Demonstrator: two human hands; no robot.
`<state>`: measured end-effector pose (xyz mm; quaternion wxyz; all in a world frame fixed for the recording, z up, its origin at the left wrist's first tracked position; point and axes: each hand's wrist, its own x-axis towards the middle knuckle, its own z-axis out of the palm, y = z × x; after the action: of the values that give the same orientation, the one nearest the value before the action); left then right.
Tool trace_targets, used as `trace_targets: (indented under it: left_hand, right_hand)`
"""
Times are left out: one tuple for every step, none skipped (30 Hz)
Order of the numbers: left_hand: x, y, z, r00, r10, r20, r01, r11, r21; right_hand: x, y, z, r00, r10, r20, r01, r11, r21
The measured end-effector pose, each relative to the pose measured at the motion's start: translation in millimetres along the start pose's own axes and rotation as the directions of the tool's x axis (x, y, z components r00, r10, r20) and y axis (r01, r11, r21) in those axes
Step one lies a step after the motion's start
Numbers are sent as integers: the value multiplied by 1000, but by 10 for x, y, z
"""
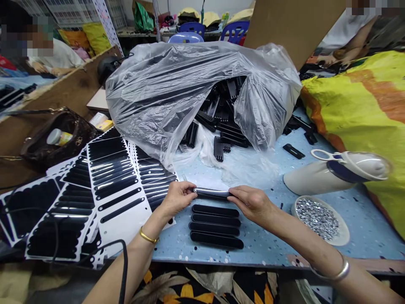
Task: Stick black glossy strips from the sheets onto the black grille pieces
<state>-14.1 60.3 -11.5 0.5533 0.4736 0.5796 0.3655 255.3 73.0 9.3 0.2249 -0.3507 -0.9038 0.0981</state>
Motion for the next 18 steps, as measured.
trace_targets:
  left_hand:
    - [-2,9,-4,1000,-11,4,11,1000,-14]
    - [-3,17,-8,1000,-15,9,16,1000,-21]
    - [-5,24,-11,1000,-18,13,19,999,-26]
    - [-7,28,-13,1000,-21,14,21,999,-27]
    - [-7,30,-13,1000,-23,11,23,999,-28]
    - [-7,29,-12,1000,-24,8,24,999,-27]
    - [-7,26,-11,1000,-23,5,23,999,-25]
    - [-5,21,-9,1000,-20,4,20,1000,-23]
    - [-3,16,-7,1000,-16,3,16,1000,-22]
    - [-1,10,-5,1000,-13,3,13,1000,-21]
    - [0,5,-4,1000,-11,4,11,1000,-23]
    - [2,0,-4,1000,-12,5,12,1000,-26]
    - [3,-3,-4,1000,-14,4,14,999,-30]
    - [4,-7,-4,1000,-16,3,16,999,-34]
    - [5,-10,-5,1000,-18,3,18,999,-38]
    - [5,-14,-6,1000,-19,4,19,999,-40]
    - [5,-18,-6,1000,-19,6,19,999,-42]
    - [6,-22,-7,1000,-17,8,18,999,-44]
  right_hand:
    - [1,-5,1,1000,-2,9,2,1000,-6]
    - [1,-9,3,1000,-4,17,4,1000,-10]
    - [2,-13,6,1000,-8,21,8,1000,-13]
    - [3,-17,9,1000,-13,22,14,1000,-14]
    - [4,-19,12,1000,-18,22,19,1000,-15]
    - [6,-21,17,1000,-22,20,23,1000,-16]
    - [8,-22,22,1000,-23,19,23,1000,-20]
    - [9,-23,27,1000,-21,17,21,1000,-23]
    - [11,-22,33,1000,-17,15,18,1000,-25]
    - [12,-21,39,1000,-13,14,13,1000,-25]
    - [12,-20,45,1000,-9,13,10,1000,-22]
    - [12,-17,50,1000,-6,13,6,1000,-18]
    - [12,-15,56,1000,-4,13,4,1000,-14]
    - [10,-13,61,1000,-3,10,3,1000,-11]
    - [8,-11,67,1000,-4,7,5,1000,-11]
    - [5,-10,73,1000,-6,3,6,1000,-12]
    - [2,-9,80,1000,-6,-2,6,1000,-14]
    - [-1,-8,88,1000,-5,-5,4,1000,-14]
